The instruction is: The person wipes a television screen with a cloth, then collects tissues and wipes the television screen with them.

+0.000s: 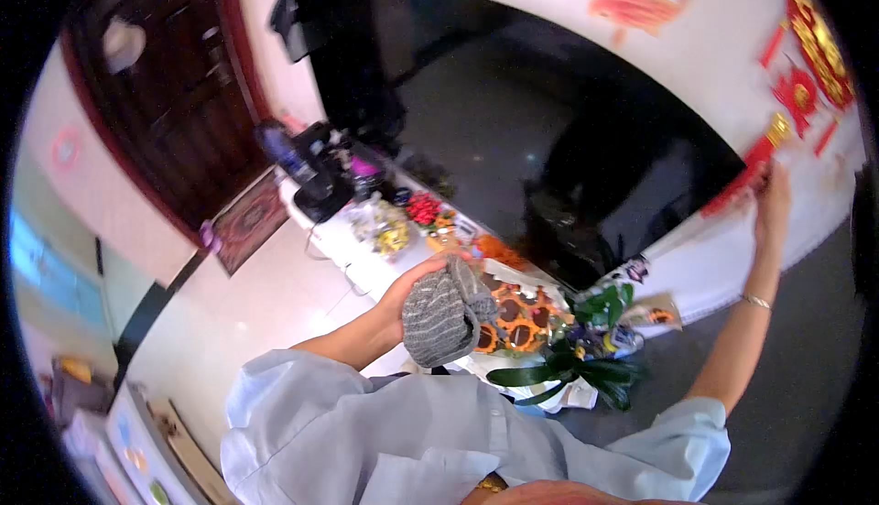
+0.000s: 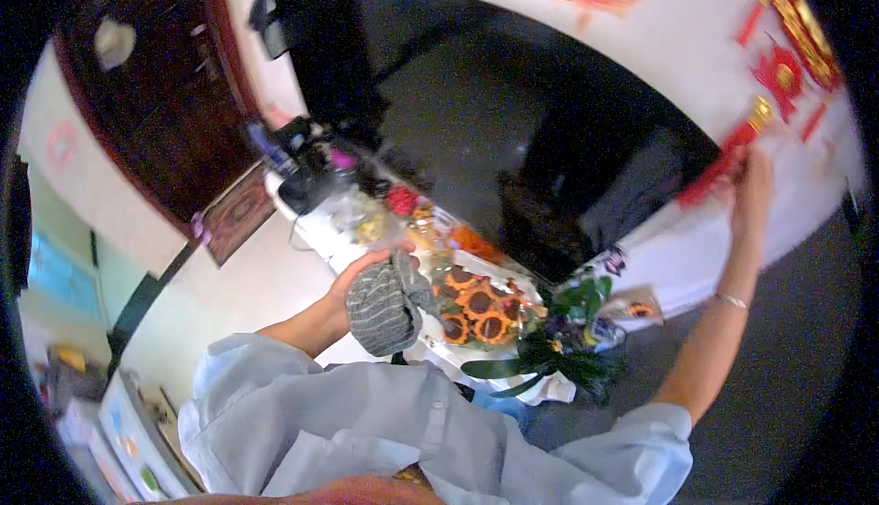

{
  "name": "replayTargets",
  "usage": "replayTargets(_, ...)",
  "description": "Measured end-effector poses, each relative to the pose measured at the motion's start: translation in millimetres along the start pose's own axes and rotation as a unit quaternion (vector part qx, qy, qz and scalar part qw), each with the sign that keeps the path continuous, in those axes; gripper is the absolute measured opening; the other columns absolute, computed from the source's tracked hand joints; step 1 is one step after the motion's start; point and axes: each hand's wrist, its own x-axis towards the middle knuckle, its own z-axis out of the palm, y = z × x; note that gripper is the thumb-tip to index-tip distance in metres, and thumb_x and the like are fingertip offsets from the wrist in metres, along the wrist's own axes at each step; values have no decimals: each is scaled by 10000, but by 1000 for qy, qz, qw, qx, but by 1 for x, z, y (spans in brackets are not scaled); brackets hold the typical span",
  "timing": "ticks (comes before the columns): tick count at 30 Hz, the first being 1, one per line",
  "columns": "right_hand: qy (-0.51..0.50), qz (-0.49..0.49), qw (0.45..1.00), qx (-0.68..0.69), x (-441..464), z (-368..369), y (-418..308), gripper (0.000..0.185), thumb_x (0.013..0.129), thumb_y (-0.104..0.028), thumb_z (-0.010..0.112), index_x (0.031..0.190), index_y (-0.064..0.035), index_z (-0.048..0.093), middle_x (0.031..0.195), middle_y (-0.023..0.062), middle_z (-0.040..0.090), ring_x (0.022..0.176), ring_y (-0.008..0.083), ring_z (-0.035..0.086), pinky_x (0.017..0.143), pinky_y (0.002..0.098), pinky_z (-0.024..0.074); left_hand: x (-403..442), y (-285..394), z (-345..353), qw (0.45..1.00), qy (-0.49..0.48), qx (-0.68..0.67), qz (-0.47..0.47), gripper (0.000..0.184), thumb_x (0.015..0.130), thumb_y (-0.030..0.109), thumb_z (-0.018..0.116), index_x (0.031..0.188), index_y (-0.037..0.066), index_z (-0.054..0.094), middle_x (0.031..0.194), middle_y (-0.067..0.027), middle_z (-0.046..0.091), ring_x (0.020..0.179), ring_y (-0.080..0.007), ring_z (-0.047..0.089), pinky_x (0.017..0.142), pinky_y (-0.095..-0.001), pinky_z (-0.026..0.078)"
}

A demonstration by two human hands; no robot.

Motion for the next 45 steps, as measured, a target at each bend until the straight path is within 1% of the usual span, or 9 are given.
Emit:
replayTargets(6,4,-31,974,226,-104,158,-65,216,1000,-191,486,1120,-25,556,875,-28,531,604,-22,342,497,132,241,-116,115,-26,981,23,-49,187,190,907,247,472,865,72,532,709,-35,433,668,-176,493,963,-459,423)
replayTargets(13,-242,-168,932,211,-154,297,-195,221,925,-64,534,1138,-8,557,898,-10,539,623,-6,383,514,115,268,-176,147,-54,954,-17,21,299,263,884,280,527,714,101,435,742,-30,385,707,-171,421,762,-347,478)
replayTargets(17,-336,-201,904,171,-190,382,-258,192,887,-23,515,1066,-13,585,847,-21,519,652,2,401,553,123,290,-234,189,-49,909,167,98,370,169,812,117,520,953,32,561,991,-146,566,830,-210,553,656,-340,521)
replayTargets(18,-338,-238,899,144,-201,412,-268,186,866,-6,510,1028,-18,600,833,-22,520,656,15,420,574,145,323,-249,211,-80,910,46,173,373,366,763,57,508,1117,-18,560,1169,-193,572,852,-222,605,656,-340,529)
replayTargets(22,-439,-300,844,76,-247,541,-266,141,828,9,581,958,2,636,863,73,639,758,128,603,672,251,476,-286,272,-82,897,29,311,312,545,749,60,557,1264,-96,471,1310,-213,511,724,-213,618,674,-334,523)
replayTargets(27,-543,-241,789,161,-328,714,-241,124,826,-5,599,949,-22,594,857,116,640,757,246,643,657,323,489,-317,335,-94,861,45,418,286,568,805,61,602,1336,-44,429,1298,-178,521,808,-187,635,734,-309,523)
replayTargets(29,-532,-250,791,170,-345,767,-239,130,852,21,594,981,4,587,855,76,638,700,132,607,620,250,467,-326,362,-124,826,107,464,301,547,825,31,584,1345,-19,423,1266,-167,540,829,-180,638,746,-305,521)
replayTargets(39,-527,-279,780,191,-401,979,-214,172,810,-17,614,977,-22,574,832,90,619,764,262,621,685,334,477,-356,498,-273,786,319,429,309,78,887,67,606,885,-10,615,693,-28,634,678,-96,616,627,-241,488)
replayTargets(45,-608,-56,721,327,-393,1089,-191,442,733,-9,645,1163,-50,554,1068,117,569,967,267,571,963,402,378,-347,593,-304,797,259,445,316,67,874,27,575,891,-34,597,1123,-196,598,796,-182,625,739,-307,515)
